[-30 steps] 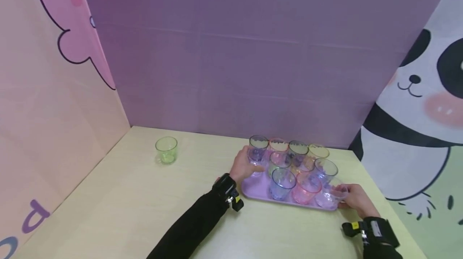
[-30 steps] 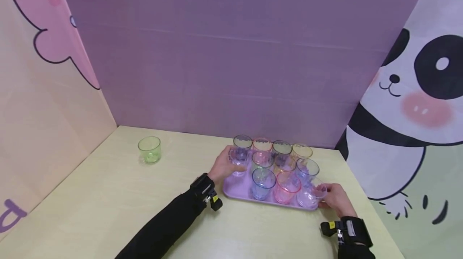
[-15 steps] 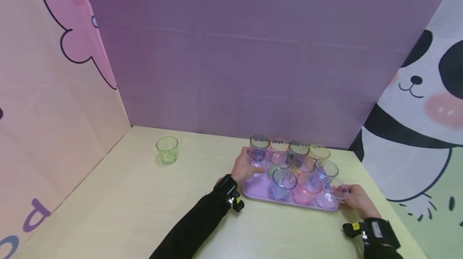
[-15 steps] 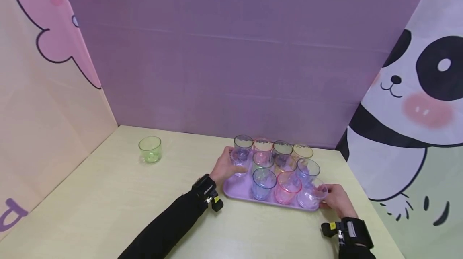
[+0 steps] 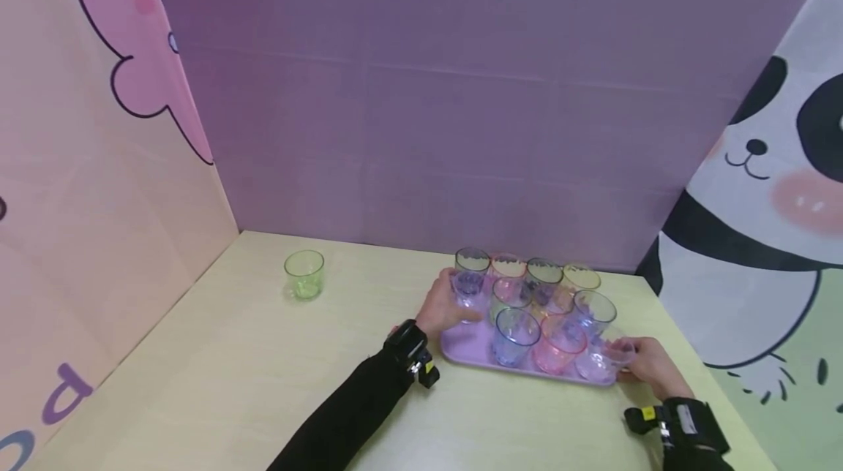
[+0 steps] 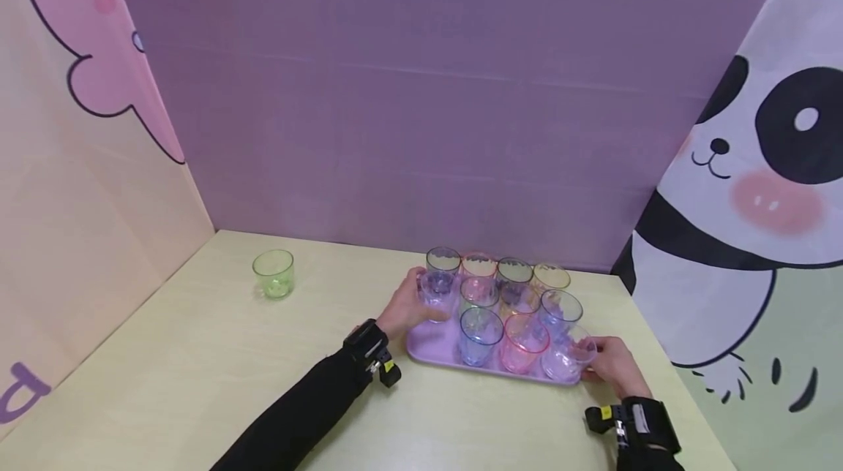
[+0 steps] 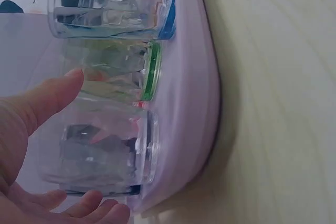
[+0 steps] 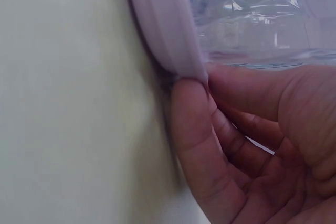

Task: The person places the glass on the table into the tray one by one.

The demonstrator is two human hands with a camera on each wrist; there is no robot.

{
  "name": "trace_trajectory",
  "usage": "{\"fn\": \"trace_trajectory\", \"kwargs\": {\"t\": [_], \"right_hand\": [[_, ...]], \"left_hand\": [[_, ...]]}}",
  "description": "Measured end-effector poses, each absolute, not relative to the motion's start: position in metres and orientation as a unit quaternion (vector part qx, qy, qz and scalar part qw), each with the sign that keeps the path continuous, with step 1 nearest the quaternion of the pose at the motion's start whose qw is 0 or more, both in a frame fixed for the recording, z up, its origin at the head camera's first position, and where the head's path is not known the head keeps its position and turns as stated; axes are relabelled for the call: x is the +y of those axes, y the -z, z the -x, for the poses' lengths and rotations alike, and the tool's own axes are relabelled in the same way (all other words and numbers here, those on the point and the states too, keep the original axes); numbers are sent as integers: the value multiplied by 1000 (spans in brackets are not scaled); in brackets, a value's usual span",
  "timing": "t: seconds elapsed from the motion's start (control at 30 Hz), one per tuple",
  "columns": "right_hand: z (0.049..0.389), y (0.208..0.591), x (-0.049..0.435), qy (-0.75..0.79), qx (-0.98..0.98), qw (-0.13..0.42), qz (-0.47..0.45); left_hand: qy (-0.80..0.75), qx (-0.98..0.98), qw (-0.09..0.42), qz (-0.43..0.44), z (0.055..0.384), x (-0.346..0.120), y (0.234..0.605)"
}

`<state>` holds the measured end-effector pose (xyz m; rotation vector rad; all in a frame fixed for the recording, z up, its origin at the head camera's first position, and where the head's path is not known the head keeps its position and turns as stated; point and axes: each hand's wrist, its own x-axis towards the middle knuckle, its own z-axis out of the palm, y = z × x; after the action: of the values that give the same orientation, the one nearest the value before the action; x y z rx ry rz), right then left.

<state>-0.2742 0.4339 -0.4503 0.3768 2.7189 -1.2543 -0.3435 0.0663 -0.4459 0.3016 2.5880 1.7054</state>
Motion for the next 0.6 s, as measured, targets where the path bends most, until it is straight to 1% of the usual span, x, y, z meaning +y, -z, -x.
{"fn": "trace_trajectory", "kwargs": {"t": [0.4,0.6], "right_hand": [[273,446,432,416,899,60,-125],[273,448,433,416,898,61,-132]], "left_hand": [[-509,852,24,-116,333,26,431],[-499,859,12,-112,331,8,431]]}}
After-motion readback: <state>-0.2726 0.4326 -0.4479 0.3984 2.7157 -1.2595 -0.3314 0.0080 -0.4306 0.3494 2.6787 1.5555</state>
